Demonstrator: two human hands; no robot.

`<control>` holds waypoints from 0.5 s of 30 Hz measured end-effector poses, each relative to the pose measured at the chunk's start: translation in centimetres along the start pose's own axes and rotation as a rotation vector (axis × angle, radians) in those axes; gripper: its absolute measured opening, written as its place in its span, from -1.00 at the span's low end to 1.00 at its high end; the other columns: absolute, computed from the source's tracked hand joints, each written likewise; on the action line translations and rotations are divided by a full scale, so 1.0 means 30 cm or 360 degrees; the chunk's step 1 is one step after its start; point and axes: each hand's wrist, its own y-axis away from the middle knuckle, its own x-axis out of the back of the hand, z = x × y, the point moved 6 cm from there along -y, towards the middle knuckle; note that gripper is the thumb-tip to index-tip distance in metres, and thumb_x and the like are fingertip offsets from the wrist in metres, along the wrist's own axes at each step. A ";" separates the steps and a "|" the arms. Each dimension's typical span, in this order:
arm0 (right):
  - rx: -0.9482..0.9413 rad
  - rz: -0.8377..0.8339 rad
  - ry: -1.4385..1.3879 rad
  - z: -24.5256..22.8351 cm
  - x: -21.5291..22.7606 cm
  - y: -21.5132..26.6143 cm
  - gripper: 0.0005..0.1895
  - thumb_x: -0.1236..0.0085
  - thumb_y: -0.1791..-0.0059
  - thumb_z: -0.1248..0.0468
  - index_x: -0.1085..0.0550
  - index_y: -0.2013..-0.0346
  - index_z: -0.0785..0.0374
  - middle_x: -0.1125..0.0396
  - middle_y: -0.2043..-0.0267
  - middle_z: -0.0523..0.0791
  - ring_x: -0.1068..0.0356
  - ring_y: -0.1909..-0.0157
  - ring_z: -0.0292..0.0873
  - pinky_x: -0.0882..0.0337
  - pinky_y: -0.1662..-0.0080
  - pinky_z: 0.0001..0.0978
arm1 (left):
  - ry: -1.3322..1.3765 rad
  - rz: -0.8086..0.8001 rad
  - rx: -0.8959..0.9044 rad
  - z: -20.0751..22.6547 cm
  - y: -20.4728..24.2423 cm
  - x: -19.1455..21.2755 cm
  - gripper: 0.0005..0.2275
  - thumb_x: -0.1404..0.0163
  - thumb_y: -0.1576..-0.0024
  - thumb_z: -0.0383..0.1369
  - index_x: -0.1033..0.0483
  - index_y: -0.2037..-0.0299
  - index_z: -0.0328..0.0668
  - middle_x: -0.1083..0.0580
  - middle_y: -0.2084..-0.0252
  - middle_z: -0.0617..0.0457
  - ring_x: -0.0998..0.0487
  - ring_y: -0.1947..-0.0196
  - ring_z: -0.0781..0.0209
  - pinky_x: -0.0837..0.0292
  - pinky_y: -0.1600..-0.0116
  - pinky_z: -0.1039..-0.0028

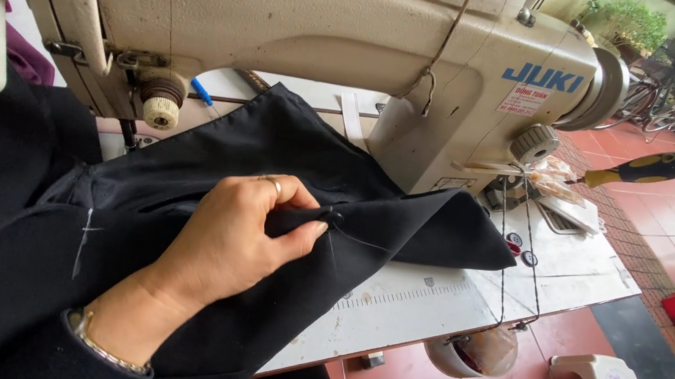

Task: The person hand-sews a black button onto a piece of black fabric using a needle and thread. They repeatedly pass the needle through the buttonholes and fabric, pulling the thread tight to secure the button in place.

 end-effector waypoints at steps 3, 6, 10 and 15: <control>-0.0677 0.0340 -0.0736 -0.547 -0.341 -0.070 -0.88 -0.07 -0.04 0.33 -0.32 0.21 0.07 -0.28 0.39 -0.17 -0.34 0.44 -0.26 -0.43 0.29 -0.59 | 0.0211 -0.0180 0.0437 -0.030 -0.002 -0.006 -0.88 -0.09 0.02 -0.28 -0.64 0.40 -0.09 -0.61 0.47 0.33 -0.46 0.51 0.54 -0.35 0.34 0.69; -0.0586 -0.0242 -0.0816 -0.674 -0.582 -0.012 -0.91 0.04 0.00 0.36 -0.37 0.28 0.35 -0.45 0.41 0.08 -0.47 0.47 -0.09 -0.52 0.33 -0.38 | 0.0259 -0.0189 0.0451 -0.027 -0.004 -0.004 -0.87 -0.07 0.02 -0.29 -0.65 0.38 -0.10 -0.62 0.44 0.31 -0.52 0.46 0.57 -0.38 0.28 0.72; -0.0767 -0.0542 -0.0688 -0.742 -0.752 0.037 -0.94 -0.10 0.08 0.36 -0.39 0.41 0.28 -0.49 0.63 0.00 -0.50 0.51 -0.27 -0.43 0.28 -0.54 | 0.0222 -0.0131 0.0354 -0.030 -0.005 -0.005 -0.89 -0.09 0.02 -0.29 -0.63 0.43 -0.09 -0.58 0.50 0.32 -0.40 0.56 0.55 -0.30 0.39 0.67; -0.0706 -0.0622 -0.0447 -0.786 -0.805 0.032 -0.90 -0.18 0.12 0.37 -0.52 0.55 0.24 -0.27 0.54 -0.18 -0.39 0.67 -0.32 -0.27 0.53 -0.60 | 0.0169 -0.0078 0.0196 -0.011 -0.008 0.005 -0.89 -0.09 0.01 -0.28 -0.60 0.42 -0.10 -0.59 0.48 0.29 -0.48 0.50 0.52 -0.37 0.32 0.66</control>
